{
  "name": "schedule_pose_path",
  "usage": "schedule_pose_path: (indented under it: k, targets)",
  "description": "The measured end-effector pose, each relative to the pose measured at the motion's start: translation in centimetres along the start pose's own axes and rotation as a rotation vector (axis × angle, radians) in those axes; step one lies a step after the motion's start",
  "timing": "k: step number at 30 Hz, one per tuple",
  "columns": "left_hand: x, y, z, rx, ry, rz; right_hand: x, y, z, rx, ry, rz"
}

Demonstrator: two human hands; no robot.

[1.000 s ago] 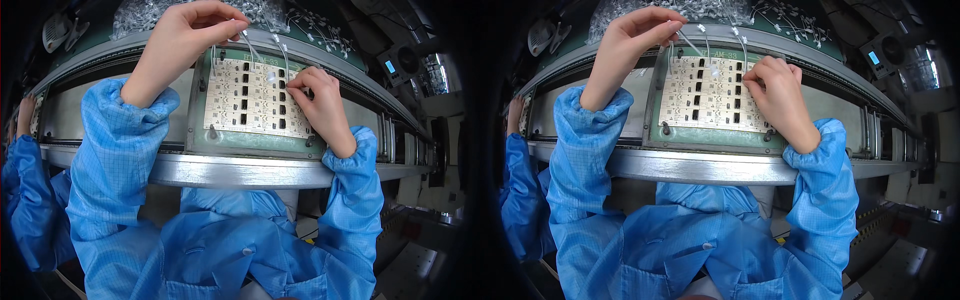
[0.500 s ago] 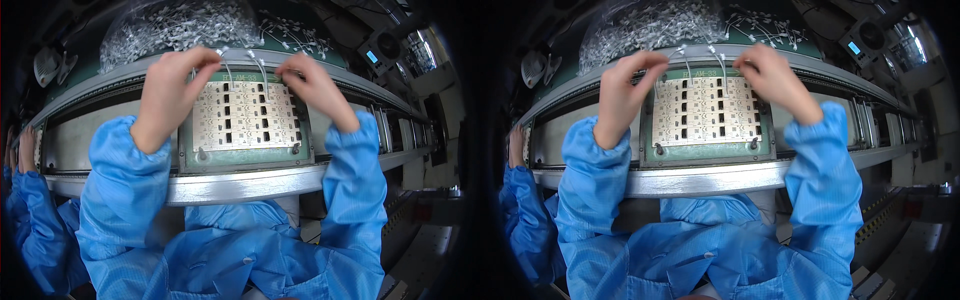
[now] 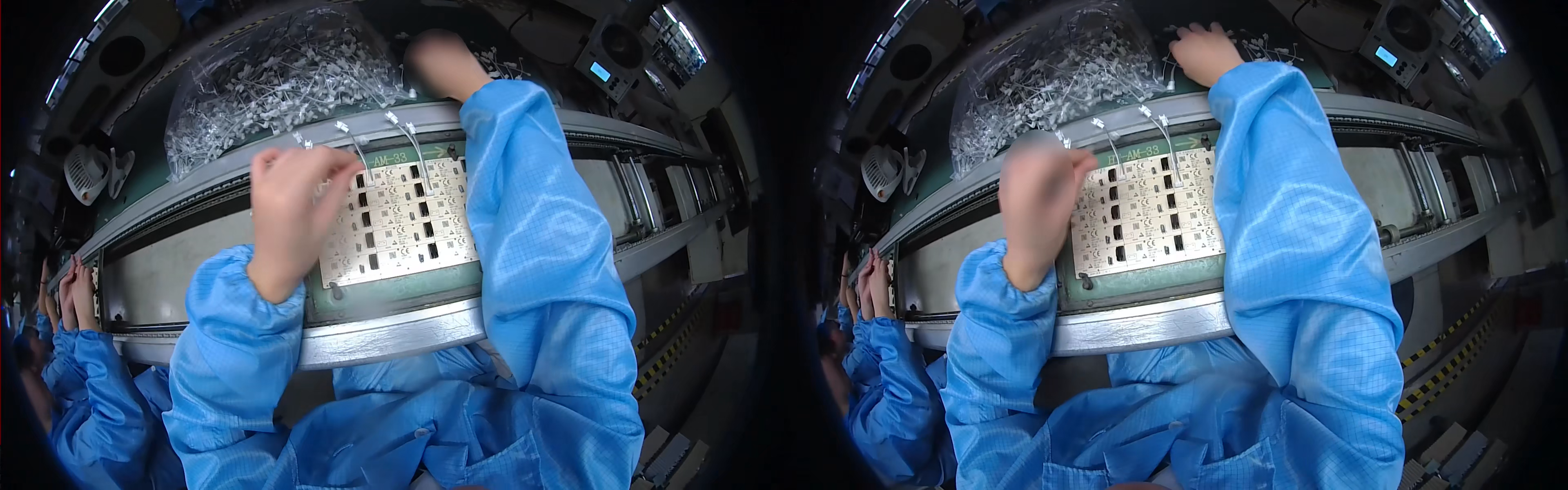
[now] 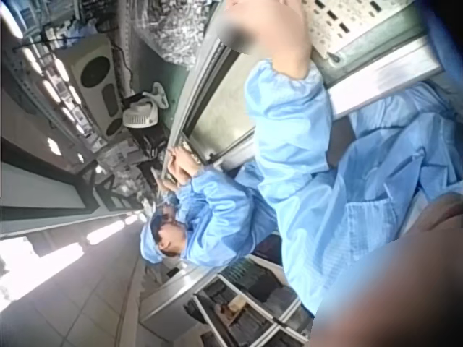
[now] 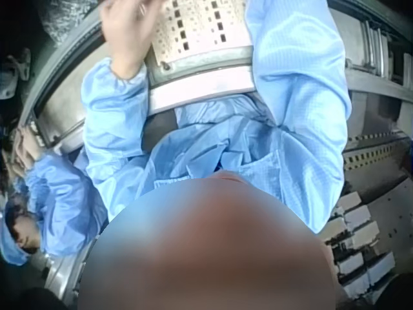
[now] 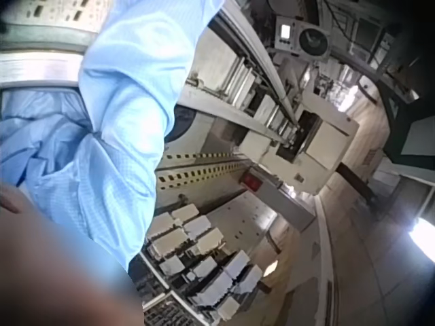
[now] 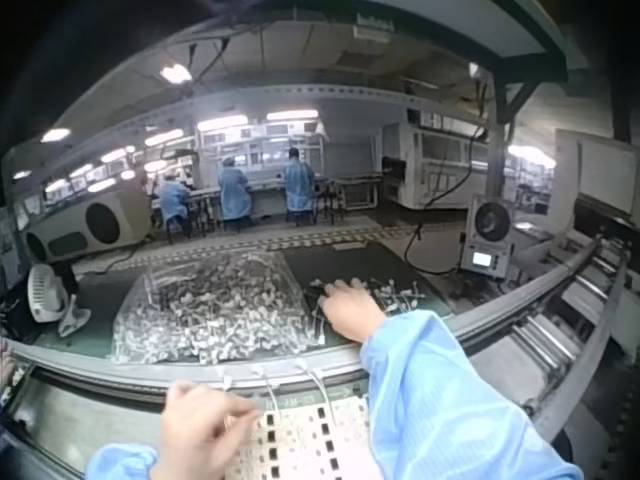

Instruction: The recorder is manually assembling small components into a circuit board housing at a workstation.

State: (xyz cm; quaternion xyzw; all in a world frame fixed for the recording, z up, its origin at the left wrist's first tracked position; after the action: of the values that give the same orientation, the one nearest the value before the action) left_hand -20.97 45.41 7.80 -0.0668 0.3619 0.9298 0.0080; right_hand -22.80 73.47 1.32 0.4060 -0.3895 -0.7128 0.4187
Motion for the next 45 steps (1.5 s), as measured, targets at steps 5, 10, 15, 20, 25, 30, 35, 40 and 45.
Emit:
schedule_pose_path:
  k: [5,10,15,20,25,30,35,40,45]
  targets:
    - [-1.7,0.8,0.2,-0.120,-0.143,0.095,-4.0,-0.7,-0.4,-0.012,-0.058,0.325]
    - [-1.1,-1.1,-0.5,-0.016,-0.105,0.142,-5.0,2.2,-0.3,-0.065,-0.070,0.473]
    - [-1.4,-4.4,-1.4,0.288,-0.019,0.271,-6.2,7.4,-3.6,-0.138,-0.166,0.703]
    - [0.1,-4.9,-1.9,0.346,0.213,0.149,-3.7,11.2,-7.4,-0.253,-0.171,0.626]
    - [-1.1,-4.8,-2.0,0.323,0.125,0.244,-2.6,12.1,-11.5,-0.415,-0.091,0.729]
    - [-1.3,-5.4,-2.2,0.334,0.103,0.243,-3.1,12.6,-14.0,-0.401,-0.131,0.809]
    - [0.1,-5.4,-2.7,0.365,0.238,0.096,-3.8,13.0,-14.2,-0.448,-0.158,0.859]
    - [0.4,-5.2,-2.3,0.411,0.253,0.096,-3.9,12.9,-14.3,-0.388,-0.236,0.904]
    - [0.3,-5.2,-2.4,0.390,0.253,0.101,-3.5,13.0,-14.1,-0.392,-0.231,0.925]
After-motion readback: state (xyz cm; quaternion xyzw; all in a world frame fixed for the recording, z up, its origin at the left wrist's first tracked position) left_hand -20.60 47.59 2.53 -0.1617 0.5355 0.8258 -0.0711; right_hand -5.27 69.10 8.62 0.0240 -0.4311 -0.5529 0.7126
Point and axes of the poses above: each hand's wrist, its own z-axis towards the middle knuckle, its own y-axis out of the back of the hand, x = y × z, the point moved 9 cm from there along z, towards the middle knuckle, and after that the axes turned 9 degrees about z, right-handed, at the moved point
